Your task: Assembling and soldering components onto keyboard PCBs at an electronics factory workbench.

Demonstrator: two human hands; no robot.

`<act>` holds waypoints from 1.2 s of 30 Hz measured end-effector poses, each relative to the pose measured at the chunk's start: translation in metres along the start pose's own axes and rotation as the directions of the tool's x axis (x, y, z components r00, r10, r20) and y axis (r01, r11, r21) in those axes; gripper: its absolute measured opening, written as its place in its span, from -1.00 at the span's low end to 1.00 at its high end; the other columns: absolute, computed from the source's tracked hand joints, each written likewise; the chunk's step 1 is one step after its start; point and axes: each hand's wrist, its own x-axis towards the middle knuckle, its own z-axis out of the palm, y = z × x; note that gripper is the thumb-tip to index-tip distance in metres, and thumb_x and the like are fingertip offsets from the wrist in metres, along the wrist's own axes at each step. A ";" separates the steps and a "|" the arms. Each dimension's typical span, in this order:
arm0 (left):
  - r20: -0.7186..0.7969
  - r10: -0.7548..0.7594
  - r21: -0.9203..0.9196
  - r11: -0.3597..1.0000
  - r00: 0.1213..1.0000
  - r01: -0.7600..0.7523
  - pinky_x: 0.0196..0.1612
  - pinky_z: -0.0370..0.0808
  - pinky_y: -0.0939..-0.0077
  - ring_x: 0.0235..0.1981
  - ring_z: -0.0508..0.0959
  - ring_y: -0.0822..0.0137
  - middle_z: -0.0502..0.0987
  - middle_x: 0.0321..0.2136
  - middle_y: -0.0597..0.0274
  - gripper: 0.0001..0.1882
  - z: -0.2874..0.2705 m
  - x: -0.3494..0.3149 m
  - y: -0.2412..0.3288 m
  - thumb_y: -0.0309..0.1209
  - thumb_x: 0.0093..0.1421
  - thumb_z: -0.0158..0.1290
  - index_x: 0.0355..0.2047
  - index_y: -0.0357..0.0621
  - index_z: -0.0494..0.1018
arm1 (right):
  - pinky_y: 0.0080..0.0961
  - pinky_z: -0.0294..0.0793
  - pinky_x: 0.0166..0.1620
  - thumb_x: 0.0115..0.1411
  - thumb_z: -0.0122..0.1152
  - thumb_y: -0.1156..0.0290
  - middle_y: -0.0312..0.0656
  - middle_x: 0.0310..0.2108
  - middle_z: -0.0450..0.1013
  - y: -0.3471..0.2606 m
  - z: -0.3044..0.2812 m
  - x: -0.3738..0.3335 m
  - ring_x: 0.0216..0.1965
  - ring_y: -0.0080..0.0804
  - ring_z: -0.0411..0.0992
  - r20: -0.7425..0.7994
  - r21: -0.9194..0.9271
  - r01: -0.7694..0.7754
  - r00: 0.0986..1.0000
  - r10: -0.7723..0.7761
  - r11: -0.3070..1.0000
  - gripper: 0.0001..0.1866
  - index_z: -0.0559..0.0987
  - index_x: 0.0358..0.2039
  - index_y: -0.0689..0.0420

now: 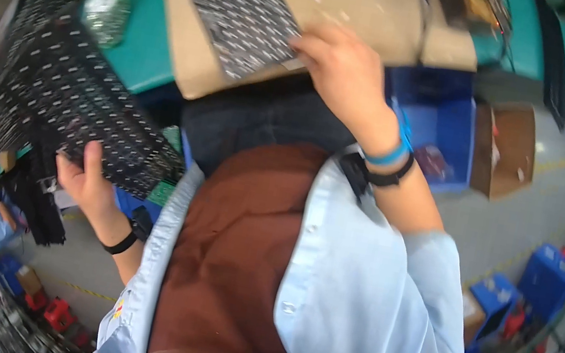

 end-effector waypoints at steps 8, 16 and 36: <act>0.028 -0.131 -0.061 0.989 0.991 0.132 -0.14 0.42 0.64 -0.25 0.50 0.55 0.56 -0.21 0.29 -0.70 0.001 0.027 0.015 -0.60 0.21 0.10 -0.04 -0.31 0.43 | -0.38 0.51 -0.31 -0.07 0.33 0.58 -0.19 -0.36 0.52 -0.007 -0.021 0.010 -0.32 -0.18 0.52 0.126 0.074 0.008 0.992 -0.017 0.997 -0.74 0.65 -0.29 0.10; 0.120 -0.277 -0.223 0.928 0.954 0.297 -0.15 0.42 0.65 -0.27 0.50 0.56 0.57 -0.23 0.32 -0.72 0.010 0.062 0.003 -0.53 0.21 0.13 -0.07 -0.30 0.45 | -0.46 0.45 -0.45 -0.14 0.36 0.62 -0.21 -0.40 0.48 -0.009 -0.037 0.022 -0.45 -0.30 0.46 0.199 0.026 0.226 0.953 -0.227 0.974 -0.67 0.64 -0.27 0.12; 0.444 -0.395 -0.302 0.778 0.804 0.550 -0.07 0.44 0.59 -0.17 0.51 0.52 0.56 -0.16 0.29 -0.59 -0.008 0.086 -0.020 -0.48 0.15 0.16 0.01 -0.30 0.40 | -0.53 0.39 -0.49 -0.20 0.39 0.66 -0.27 -0.38 0.46 -0.013 -0.014 -0.001 -0.52 -0.44 0.42 0.070 0.005 0.298 0.952 -0.298 0.954 -0.63 0.66 -0.29 0.09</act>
